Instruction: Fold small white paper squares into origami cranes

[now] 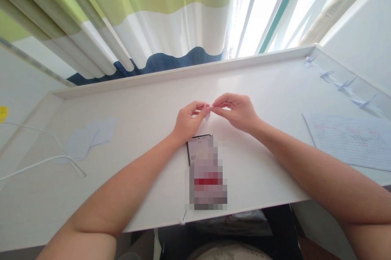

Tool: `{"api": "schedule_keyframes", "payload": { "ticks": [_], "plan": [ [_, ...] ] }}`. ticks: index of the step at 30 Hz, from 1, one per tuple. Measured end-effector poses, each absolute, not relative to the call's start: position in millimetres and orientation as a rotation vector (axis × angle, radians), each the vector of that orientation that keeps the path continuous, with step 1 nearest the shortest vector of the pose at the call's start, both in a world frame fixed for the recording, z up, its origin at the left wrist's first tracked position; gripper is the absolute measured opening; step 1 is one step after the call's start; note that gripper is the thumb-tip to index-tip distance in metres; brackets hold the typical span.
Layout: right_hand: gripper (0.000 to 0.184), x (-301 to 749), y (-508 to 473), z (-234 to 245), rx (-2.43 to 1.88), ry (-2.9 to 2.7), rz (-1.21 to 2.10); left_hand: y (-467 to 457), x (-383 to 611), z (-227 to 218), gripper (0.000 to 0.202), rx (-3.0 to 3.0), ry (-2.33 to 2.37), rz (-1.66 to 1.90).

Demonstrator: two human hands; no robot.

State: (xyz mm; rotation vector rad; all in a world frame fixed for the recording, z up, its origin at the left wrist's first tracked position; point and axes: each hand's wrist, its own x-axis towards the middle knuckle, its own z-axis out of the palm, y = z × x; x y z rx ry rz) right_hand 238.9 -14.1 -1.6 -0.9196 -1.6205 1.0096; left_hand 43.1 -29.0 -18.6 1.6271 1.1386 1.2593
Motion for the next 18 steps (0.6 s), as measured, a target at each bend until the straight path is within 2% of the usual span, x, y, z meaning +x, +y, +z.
{"api": "schedule_keyframes", "payload": {
  "ticks": [7,18],
  "plan": [
    [0.032,240.0,-12.6,4.0,-0.936,-1.472,1.246,-28.1,41.9,-20.2,0.023,1.67,1.2,1.335],
    [0.026,241.3,-10.5,4.3,-0.946,-1.487,1.273,-30.2,41.1,-19.0,0.013,1.841,1.19,1.372]
  ]
}}
